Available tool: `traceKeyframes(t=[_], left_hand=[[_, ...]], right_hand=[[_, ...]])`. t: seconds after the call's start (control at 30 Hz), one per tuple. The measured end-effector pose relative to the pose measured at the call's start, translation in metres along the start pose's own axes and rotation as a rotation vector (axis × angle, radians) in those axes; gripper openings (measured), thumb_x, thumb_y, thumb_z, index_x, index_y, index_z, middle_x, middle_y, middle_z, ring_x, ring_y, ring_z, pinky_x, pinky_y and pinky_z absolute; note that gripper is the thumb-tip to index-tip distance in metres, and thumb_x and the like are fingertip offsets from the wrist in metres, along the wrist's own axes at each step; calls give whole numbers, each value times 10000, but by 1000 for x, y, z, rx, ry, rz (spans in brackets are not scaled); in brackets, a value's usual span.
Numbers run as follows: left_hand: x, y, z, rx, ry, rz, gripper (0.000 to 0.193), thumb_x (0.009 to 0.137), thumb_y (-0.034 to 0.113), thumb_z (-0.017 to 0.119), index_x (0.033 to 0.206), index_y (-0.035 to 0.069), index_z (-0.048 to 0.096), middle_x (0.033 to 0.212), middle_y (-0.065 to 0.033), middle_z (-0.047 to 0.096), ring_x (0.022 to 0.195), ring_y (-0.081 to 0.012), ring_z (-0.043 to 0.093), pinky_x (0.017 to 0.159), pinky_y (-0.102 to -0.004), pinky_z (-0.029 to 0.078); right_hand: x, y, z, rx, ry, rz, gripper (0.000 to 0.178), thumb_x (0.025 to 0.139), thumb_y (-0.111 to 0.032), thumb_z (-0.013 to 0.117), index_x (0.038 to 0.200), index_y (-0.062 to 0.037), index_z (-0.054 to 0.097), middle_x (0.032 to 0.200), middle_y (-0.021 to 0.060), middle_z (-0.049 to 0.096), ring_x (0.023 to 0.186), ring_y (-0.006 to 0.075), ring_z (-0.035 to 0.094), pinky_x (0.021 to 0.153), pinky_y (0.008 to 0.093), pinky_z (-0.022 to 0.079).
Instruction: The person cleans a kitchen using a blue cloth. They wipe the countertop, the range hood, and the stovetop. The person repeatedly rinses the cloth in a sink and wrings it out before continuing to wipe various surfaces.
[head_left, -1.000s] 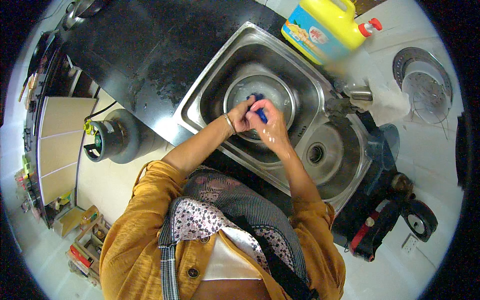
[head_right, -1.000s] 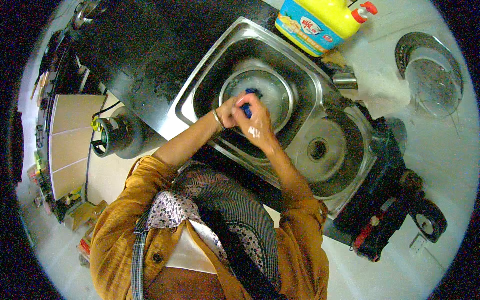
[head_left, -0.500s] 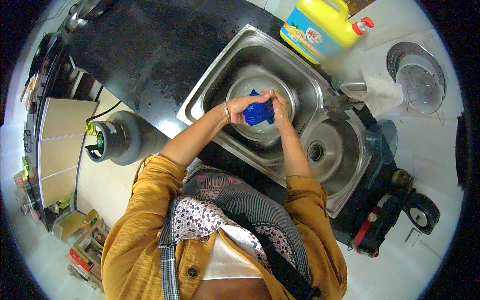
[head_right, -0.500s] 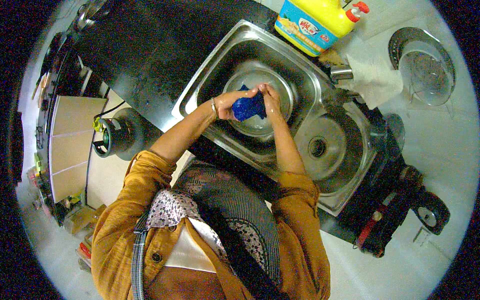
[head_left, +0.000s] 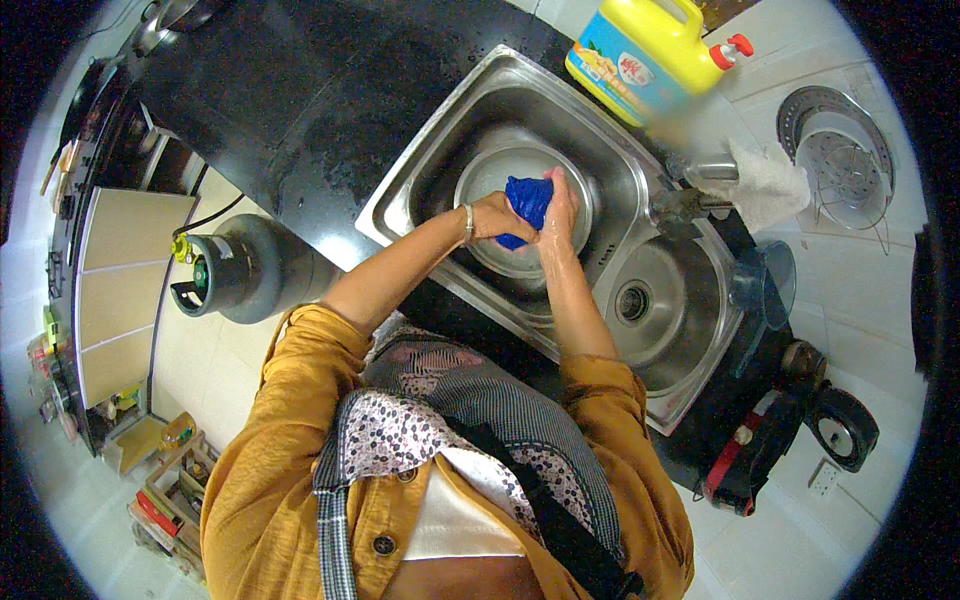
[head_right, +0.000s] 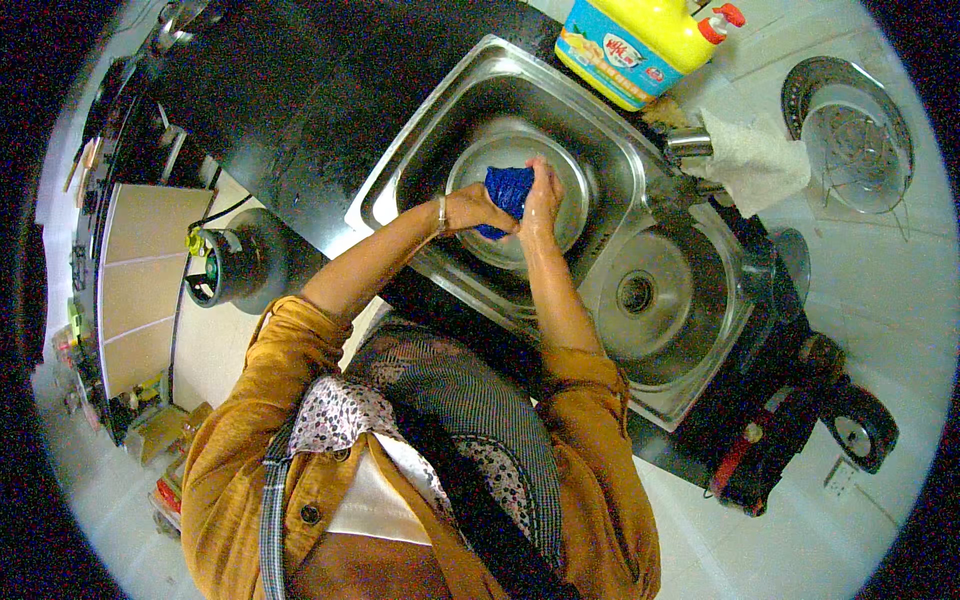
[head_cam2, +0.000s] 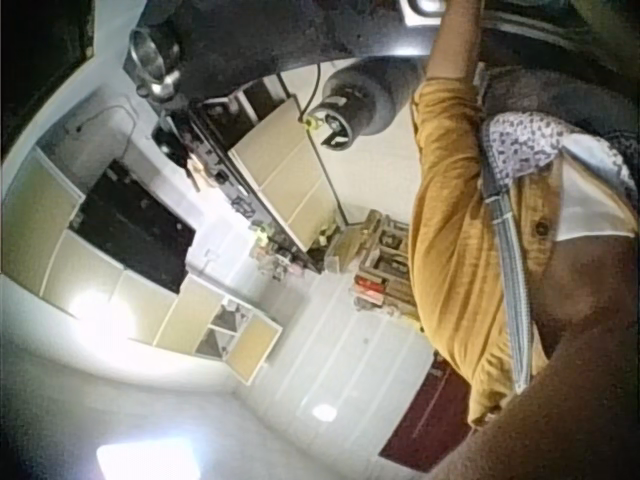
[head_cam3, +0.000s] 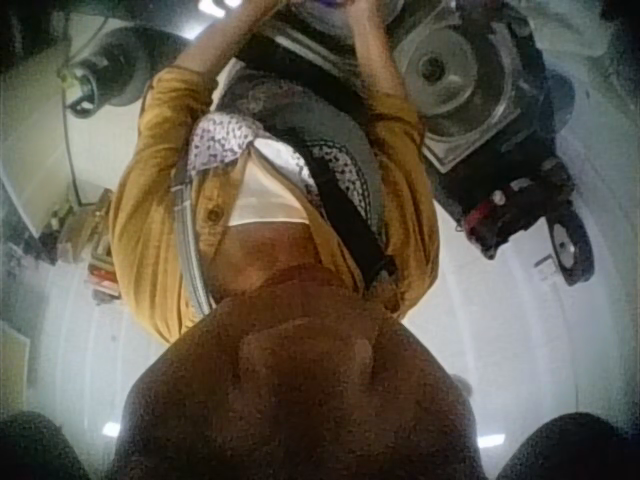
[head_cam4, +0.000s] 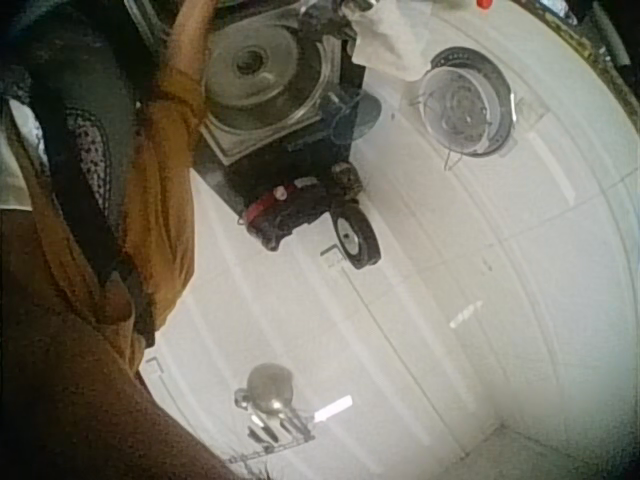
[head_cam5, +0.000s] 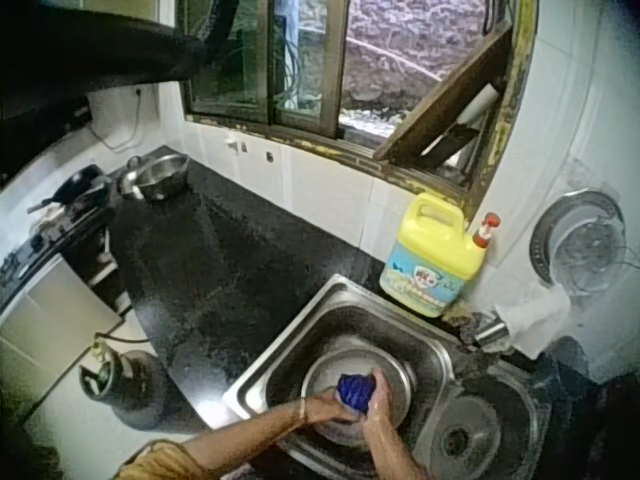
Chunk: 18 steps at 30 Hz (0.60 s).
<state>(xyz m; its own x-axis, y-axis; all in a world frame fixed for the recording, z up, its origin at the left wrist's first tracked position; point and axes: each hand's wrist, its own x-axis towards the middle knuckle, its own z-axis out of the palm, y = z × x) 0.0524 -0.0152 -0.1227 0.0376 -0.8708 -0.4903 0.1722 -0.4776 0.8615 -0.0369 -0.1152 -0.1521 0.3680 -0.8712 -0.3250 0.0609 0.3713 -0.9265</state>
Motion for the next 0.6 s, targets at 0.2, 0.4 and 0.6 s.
traceKeyframes(t=[0.2, 0.4, 0.6], left_hand=[[-14, 19, 6, -546, -109, -199, 226, 734, 215, 709, 858, 71, 587, 720, -30, 585, 659, -116, 569, 592, -290, 500], [-13, 17, 20, -1138, -321, -221, 222, 808, 202, 650, 937, 78, 519, 763, -33, 535, 579, -107, 474, 500, -191, 421], [1, 16, 15, -677, -245, -239, 195, 790, 229, 648, 824, 85, 520, 667, -15, 517, 471, -68, 436, 364, -180, 296]], right_hand=[[-7, -16, -8, 545, -465, 300, 493, 801, -559, 570, 944, -88, 554, 913, 118, 583, 938, 343, 584, 871, 525, 458], [-20, -48, 0, 448, -673, 146, 307, 813, -266, 647, 1013, -52, 554, 812, 80, 589, 752, 186, 585, 723, 340, 514], [11, -39, -1, 100, -574, 189, 233, 767, -128, 639, 981, -39, 611, 703, 52, 576, 627, 132, 562, 569, 254, 484]])
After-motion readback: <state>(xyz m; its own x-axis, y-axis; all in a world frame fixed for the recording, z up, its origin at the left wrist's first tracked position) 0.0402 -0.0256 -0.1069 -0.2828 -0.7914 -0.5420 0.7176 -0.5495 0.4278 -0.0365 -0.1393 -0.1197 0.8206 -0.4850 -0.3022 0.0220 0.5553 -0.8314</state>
